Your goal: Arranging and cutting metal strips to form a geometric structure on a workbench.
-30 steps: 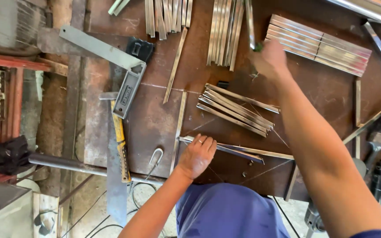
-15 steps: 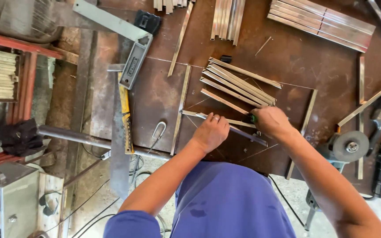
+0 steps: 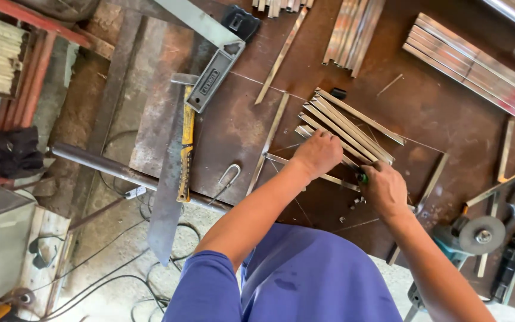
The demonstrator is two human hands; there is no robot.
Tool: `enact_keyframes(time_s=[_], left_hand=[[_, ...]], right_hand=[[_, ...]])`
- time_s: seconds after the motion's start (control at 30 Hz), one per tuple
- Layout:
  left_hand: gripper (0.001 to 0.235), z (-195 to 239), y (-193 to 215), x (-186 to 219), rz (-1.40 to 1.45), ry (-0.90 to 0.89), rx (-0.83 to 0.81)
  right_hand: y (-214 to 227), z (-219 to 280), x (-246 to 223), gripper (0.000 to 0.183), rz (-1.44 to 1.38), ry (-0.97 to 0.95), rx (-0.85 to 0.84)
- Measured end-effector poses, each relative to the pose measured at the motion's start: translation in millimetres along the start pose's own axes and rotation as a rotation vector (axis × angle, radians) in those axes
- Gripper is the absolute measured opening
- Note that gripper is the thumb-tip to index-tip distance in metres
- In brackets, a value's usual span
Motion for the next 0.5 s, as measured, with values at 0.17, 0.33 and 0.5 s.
enact_keyframes(time_s=[0.17, 0.33, 0.5], left_hand=[[0.017, 5.4, -26.9, -6.0, 0.053, 0.117, -0.225], [0.011, 13.3, -26.1, 10.1, 0.052, 0.146, -0.233], [0.009, 16.4, -16.9, 19.4, 0.062, 0.182, -0.290]], right_hand=[[-20.9, -1.4, -2.1, 0.041, -0.009, 0.005, -0.020], [-19.4, 1.4, -3.0, 0.035, 0.035, 0.043, 0.059], [-19.5, 2.5, -1.2, 0.033, 0.092, 0.083, 0.123]])
Point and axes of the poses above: each hand's wrist, its own z-axis away from the middle knuckle, its own y-axis out of the back of the hand, x = y × z, the point moved 5 cm from there along -z, towards the middle knuckle, and after that the axes turned 8 degrees about z, right-handed, at the moved point
